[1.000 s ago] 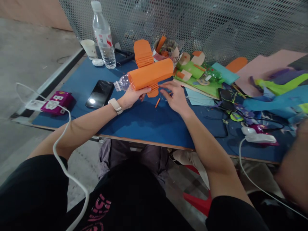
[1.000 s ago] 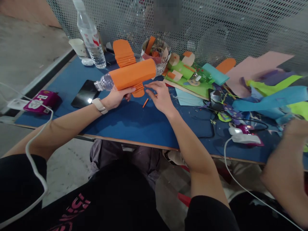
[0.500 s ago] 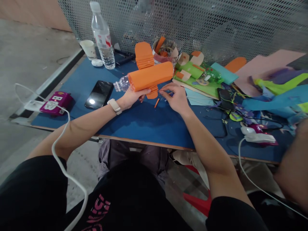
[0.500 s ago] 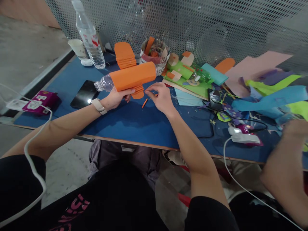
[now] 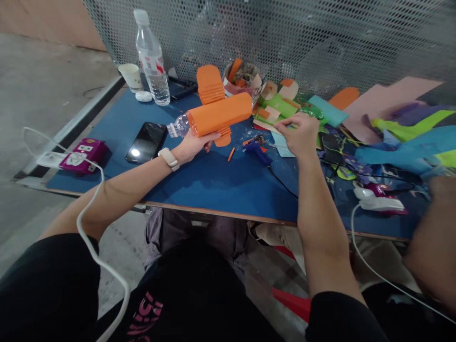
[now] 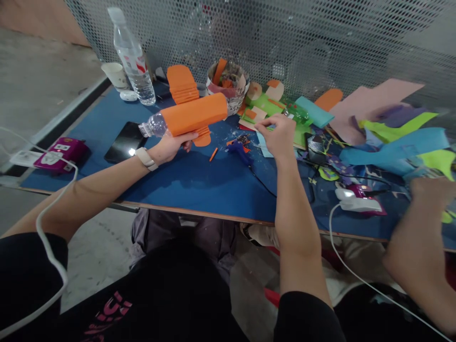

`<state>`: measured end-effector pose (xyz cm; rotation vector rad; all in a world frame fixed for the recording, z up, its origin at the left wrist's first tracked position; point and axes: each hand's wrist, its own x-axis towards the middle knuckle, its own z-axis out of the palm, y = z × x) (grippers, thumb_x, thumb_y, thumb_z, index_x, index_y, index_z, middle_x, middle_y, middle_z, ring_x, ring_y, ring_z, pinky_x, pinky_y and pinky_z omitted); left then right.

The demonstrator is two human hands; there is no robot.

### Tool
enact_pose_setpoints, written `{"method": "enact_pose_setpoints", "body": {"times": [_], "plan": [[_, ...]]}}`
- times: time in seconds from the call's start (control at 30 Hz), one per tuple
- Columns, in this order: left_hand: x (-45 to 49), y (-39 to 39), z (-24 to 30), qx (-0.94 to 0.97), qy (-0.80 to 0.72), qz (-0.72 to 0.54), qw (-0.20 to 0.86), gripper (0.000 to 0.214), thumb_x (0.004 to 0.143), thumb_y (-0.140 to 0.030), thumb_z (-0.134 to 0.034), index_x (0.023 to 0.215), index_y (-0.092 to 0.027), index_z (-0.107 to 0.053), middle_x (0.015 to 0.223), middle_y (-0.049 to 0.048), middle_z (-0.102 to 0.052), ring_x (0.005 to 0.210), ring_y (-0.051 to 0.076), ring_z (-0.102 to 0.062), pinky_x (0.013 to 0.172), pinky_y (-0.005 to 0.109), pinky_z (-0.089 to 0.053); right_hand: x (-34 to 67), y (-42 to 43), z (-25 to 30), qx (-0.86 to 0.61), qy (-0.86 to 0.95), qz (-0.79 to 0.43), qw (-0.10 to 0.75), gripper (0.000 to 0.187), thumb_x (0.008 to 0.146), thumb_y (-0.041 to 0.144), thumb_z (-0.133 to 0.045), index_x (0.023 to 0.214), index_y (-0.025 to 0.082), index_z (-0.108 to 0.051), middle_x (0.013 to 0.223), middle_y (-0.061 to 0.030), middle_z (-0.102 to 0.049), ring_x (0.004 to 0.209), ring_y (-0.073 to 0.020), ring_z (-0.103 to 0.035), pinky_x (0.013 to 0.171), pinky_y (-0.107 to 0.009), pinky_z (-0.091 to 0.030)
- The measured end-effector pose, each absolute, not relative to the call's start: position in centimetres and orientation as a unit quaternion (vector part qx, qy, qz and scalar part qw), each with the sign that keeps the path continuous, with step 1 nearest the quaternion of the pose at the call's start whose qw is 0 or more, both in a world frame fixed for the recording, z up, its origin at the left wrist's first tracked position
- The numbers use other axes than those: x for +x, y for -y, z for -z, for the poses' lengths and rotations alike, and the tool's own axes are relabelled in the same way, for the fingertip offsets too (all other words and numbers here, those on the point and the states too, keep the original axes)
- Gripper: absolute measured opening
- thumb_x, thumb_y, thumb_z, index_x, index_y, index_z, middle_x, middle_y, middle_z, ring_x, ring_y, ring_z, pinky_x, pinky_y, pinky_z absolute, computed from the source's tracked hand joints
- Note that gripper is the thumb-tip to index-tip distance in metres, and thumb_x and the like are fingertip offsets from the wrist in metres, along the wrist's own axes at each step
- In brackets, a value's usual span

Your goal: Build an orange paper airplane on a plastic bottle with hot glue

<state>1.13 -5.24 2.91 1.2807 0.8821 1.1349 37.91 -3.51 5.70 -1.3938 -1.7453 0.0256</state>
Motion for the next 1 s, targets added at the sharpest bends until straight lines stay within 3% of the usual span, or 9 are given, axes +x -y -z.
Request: {"method": "enact_pose_setpoints", "body": {"times": [0.23, 0.43, 0.63, 0.87, 1.0], "plan": [[1.1, 5.2, -3.0, 0.551, -0.369, -0.487, 0.569, 0.046, 0.096, -0.025, -0.1, 0.073, -0.022, -0.061, 0.054, -0.0067, -0.052, 0.051, 0.01, -0.047, 0.053, 0.025, -0.045, 37.2, 2.9, -4.7, -0.609, 0.705, -0.038, 0.363, 0.024, 0.104, 0.03, -0.086, 0.081, 0.028, -0.081, 0.09, -0.0088, -0.085, 0.092, -0.0351, -0.082, 0.104, -0.058, -0.067], [1.1, 5.3, -3.2, 0.549, -0.375, -0.482, 0.57, 0.051, 0.097, -0.026, -0.101, 0.069, -0.022, -0.059, 0.055, -0.0067, -0.052, 0.051, 0.009, -0.046, 0.053, 0.025, -0.045, 37.2, 3.0, -4.1, -0.577, 0.721, -0.074, 0.377, 0.005, 0.099, 0.032, -0.087, 0.097, 0.028, -0.088, 0.11, -0.0112, -0.091, 0.097, -0.0351, -0.085, 0.107, -0.06, -0.071], [1.2, 5.3, -3.2, 0.549, -0.368, -0.488, 0.57, 0.055, 0.098, -0.027, -0.102, 0.066, -0.022, -0.058, 0.053, -0.0065, -0.051, 0.05, 0.009, -0.047, 0.052, 0.025, -0.047, 36.5, 2.7, -3.3, -0.56, 0.68, -0.149, 0.45, 0.024, 0.106, 0.053, -0.088, 0.107, 0.029, -0.089, 0.095, -0.009, -0.091, 0.08, -0.0326, -0.085, 0.094, -0.06, -0.076], [0.9, 4.9, -2.7, 0.55, -0.368, -0.487, 0.57, 0.05, 0.096, -0.032, -0.104, 0.073, -0.023, -0.061, 0.056, -0.0061, -0.052, 0.052, 0.01, -0.045, 0.054, 0.028, -0.046, 35.9, 3.5, -4.2, -0.546, 0.697, -0.111, 0.452, 0.011, 0.1, 0.042, -0.092, 0.098, 0.031, -0.092, 0.102, -0.0081, -0.094, 0.102, -0.0379, -0.09, 0.106, -0.063, -0.075], [0.9, 4.8, -2.6, 0.556, -0.362, -0.485, 0.569, 0.052, 0.094, -0.037, -0.106, 0.073, -0.023, -0.06, 0.055, -0.007, -0.051, 0.052, 0.011, -0.046, 0.053, 0.027, -0.046, 35.8, 3.6, -4.5, -0.537, 0.706, -0.13, 0.443, 0.006, 0.097, 0.039, -0.093, 0.095, 0.034, -0.091, 0.104, -0.0074, -0.093, 0.099, -0.038, -0.088, 0.106, -0.066, -0.074]]}}
